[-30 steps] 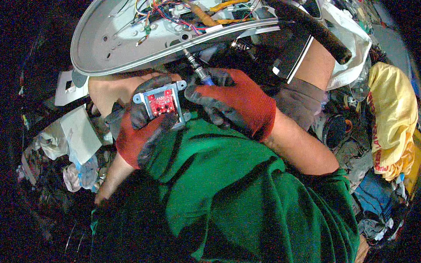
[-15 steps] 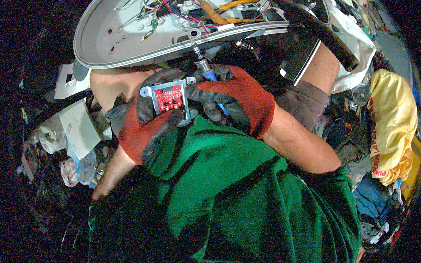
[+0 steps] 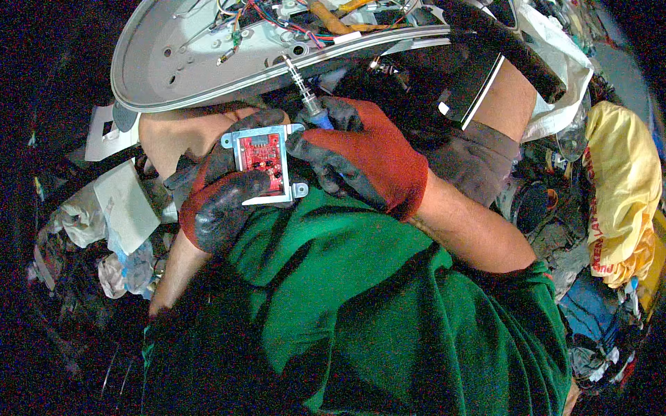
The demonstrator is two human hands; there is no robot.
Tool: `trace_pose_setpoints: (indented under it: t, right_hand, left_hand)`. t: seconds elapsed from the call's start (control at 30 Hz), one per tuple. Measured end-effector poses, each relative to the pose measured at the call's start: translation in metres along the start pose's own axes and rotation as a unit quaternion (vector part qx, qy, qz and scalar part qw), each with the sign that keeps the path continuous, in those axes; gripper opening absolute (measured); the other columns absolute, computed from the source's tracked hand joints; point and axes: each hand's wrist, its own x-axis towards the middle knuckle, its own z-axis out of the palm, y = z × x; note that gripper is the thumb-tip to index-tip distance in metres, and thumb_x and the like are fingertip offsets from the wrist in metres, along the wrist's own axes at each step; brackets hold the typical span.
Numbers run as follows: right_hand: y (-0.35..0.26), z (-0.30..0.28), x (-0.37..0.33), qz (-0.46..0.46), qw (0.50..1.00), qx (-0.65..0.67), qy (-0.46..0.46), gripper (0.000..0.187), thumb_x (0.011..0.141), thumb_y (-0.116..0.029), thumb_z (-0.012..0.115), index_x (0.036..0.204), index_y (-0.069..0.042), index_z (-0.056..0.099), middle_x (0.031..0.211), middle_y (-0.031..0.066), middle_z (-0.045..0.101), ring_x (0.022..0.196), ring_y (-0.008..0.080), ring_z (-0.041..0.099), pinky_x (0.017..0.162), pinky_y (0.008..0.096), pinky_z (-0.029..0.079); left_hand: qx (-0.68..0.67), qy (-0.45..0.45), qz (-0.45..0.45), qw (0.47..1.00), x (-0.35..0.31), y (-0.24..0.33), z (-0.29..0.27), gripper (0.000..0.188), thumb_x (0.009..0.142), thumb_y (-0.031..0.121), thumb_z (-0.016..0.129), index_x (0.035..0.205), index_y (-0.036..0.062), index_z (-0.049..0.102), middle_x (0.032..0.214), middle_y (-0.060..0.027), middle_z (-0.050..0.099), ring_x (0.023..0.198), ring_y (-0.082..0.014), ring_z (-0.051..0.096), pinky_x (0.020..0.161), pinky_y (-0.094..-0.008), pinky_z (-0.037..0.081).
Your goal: The person uses a hammer and a screwdriver to detach a red circuit board from its mounting bracket, then uses pliers to manipulate wires and components within a large white plastic housing.
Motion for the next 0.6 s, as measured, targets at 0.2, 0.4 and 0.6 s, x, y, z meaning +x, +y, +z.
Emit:
trace_pose_setpoints:
  t: [0.2, 0.4, 0.6]
  right_hand:
    - [0.001, -0.005, 0.0, -0.016, 0.998, -0.053, -0.009, 0.014, 0.089, -0.017, 0.062, 0.087, -0.003, 0.061, 0.06, -0.0006, 0.053, 0.047, 0.0074, 0.049, 0.044, 0.0228, 0.036]
    - [-0.005, -0.004, -0.002, 0.022, 0.999, -0.023, -0.02, 0.016, 0.091, -0.014, 0.058, 0.088, 0.001, 0.061, 0.068, 0.0019, 0.055, 0.049, 0.0055, 0.048, 0.045, 0.0214, 0.035]
    - [-0.003, 0.001, -0.003, 0.026, 1.0, 0.004, -0.007, 0.015, 0.087, -0.018, 0.065, 0.092, -0.003, 0.065, 0.063, -0.0006, 0.055, 0.049, 0.0066, 0.05, 0.044, 0.0224, 0.036]
  left_hand:
    - [-0.041, -0.039, 0.026, 0.998, 0.003, 0.0, 0.003, 0.053, 0.085, 0.002, 0.056, 0.136, -0.0003, 0.041, 0.124, -0.0127, 0.058, 0.11, -0.0226, 0.059, 0.095, -0.0371, 0.048]
    - [-0.178, -0.047, 0.015, 0.983, 0.003, -0.001, 0.006, 0.06, 0.079, 0.008, 0.058, 0.135, -0.0044, 0.039, 0.125, -0.0166, 0.056, 0.109, -0.0288, 0.06, 0.093, -0.0446, 0.051]
    - [-0.213, -0.007, -0.013, 0.977, 0.005, 0.0, 0.004, 0.066, 0.075, 0.011, 0.06, 0.135, -0.005, 0.038, 0.124, -0.0184, 0.056, 0.108, -0.0286, 0.06, 0.088, -0.0451, 0.054]
